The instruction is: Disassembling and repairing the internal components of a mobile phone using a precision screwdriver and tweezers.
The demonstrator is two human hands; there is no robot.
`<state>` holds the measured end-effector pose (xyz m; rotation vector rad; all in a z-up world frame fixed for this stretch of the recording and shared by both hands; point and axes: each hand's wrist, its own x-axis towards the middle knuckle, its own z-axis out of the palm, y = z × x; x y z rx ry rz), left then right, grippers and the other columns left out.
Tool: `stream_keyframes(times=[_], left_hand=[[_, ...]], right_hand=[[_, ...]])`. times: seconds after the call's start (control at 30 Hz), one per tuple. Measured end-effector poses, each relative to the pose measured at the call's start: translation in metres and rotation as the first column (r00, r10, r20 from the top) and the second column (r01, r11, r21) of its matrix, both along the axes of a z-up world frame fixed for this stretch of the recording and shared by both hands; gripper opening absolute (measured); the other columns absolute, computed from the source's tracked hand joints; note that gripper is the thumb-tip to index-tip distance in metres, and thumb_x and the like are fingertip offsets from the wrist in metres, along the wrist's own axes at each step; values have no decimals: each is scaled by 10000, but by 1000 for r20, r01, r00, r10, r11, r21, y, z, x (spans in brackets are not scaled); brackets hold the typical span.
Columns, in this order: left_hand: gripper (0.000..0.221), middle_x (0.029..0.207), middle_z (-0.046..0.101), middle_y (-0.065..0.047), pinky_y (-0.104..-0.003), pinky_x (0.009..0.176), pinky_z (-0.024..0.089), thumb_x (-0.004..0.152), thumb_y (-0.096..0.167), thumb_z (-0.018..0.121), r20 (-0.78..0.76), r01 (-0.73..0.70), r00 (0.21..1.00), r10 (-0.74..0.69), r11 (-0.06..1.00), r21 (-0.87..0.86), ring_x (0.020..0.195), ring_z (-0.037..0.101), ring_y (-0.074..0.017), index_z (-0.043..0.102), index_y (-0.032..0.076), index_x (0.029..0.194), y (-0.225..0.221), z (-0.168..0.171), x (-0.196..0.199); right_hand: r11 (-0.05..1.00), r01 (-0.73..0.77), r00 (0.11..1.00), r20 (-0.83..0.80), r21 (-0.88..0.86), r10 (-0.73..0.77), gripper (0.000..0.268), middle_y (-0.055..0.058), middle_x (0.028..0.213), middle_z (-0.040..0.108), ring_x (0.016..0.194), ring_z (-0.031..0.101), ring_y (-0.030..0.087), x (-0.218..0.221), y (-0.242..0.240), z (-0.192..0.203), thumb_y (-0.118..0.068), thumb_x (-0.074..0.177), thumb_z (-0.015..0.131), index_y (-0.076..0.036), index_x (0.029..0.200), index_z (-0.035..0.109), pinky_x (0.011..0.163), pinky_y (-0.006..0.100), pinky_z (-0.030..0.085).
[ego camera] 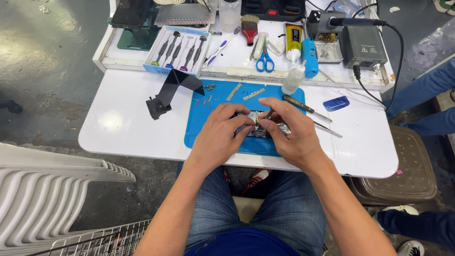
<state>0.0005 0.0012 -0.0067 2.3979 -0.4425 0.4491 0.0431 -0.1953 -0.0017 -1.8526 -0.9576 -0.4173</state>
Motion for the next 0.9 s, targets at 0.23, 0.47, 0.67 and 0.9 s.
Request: stream_keyframes(times=[0.23,0.47,0.67,0.9], left_hand=[[144,1140,694,-91,-464,1049,486,972,169,672,-12,-14,1000,14,1000,18,1230,612,-289,781,85,1012,-1,1,-1],[119,1145,688,-88,-475,1052,488,947,154,700,7,-7,1000,7,1000,8,1234,608,-295,775,92,1017,-1,-2,0],[135,1153,683,-94,-477,1071,474,941,146,692,2,-18,1000,18,999,31,1246,596,-302,771,73,1023,2,-3,-1],[134,1160,673,-83,-476,1077,470,957,156,673,-6,4,1000,-3,1000,30,1249,591,-296,767,90,1026,2,-2,0]], right_hand=[[990,119,984,145,-78,-107,524,76,859,628,774,691,260,-3,9,-2,-85,896,801,-142,1383,616,732,433,613],[994,112,984,137,-13,-110,452,78,829,615,749,684,264,-4,15,-2,-63,939,756,-133,1368,630,717,400,600],[992,-119,993,-11,42,119,389,99,900,709,817,729,289,-11,17,14,-33,987,626,-113,1368,632,782,443,610],[983,-102,988,-98,156,118,345,69,895,710,769,668,199,-8,14,-2,-74,1024,587,-105,1364,637,796,389,591]])
